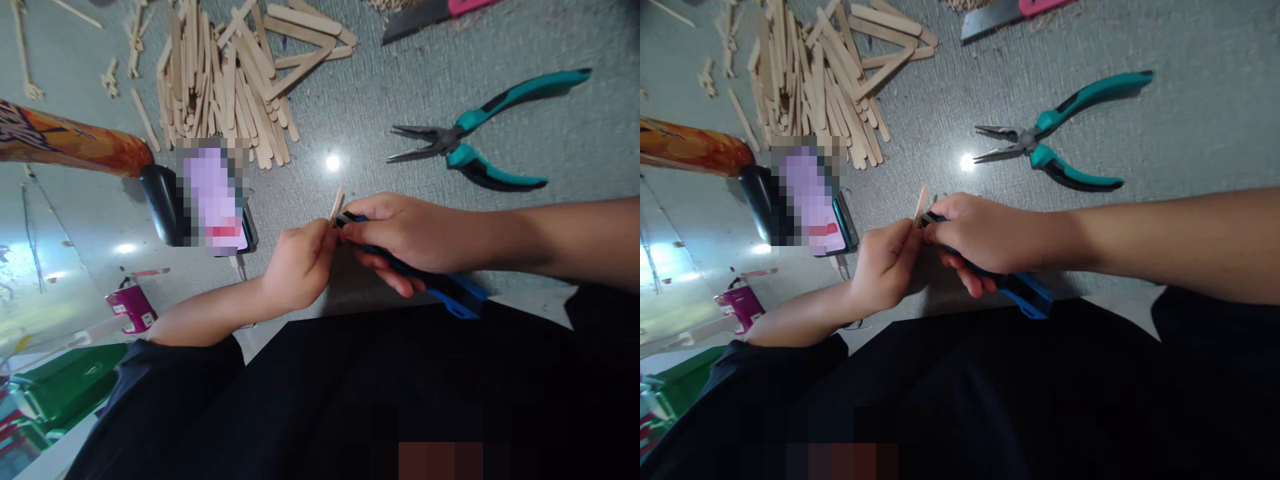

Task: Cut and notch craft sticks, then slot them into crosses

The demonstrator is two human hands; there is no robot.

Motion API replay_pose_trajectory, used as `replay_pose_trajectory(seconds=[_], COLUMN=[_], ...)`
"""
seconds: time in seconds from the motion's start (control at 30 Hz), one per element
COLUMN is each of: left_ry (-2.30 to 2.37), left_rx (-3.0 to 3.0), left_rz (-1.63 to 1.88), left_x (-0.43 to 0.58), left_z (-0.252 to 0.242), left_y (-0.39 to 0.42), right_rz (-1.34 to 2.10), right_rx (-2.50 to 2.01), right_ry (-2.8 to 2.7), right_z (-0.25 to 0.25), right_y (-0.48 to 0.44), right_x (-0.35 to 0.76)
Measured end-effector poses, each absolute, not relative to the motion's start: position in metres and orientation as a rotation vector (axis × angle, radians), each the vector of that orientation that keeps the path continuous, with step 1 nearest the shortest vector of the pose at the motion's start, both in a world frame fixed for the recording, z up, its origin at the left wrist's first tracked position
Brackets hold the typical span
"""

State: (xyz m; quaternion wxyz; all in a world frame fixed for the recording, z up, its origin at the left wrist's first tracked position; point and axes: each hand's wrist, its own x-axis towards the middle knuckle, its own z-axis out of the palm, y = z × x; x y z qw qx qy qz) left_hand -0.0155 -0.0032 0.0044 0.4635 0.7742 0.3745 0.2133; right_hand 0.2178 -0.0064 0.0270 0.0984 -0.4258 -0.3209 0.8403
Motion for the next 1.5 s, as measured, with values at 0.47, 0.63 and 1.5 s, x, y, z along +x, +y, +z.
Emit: replay_pose_trajectory(seconds=[0.47, 0.63, 1.5], left_ry=[0.955, 0.912, 0.891], left_rx=[1.585, 1.548, 1.450], left_rz=[0.480, 0.467, 0.447], left_x=[-0.024, -0.026, -0.028], left_z=[0.000, -0.001, -0.001], left_y=[0.004, 0.006, 0.009], right_rz=[2.602, 2.662, 2.642], right_rx=[-1.136, -1.070, -1.027], right_ry=[-0.942, -0.958, -1.090], right_z=[0.029, 0.026, 0.012], right_y=[0.016, 0.022, 0.025], right_x=[0.230, 0.236, 0.248])
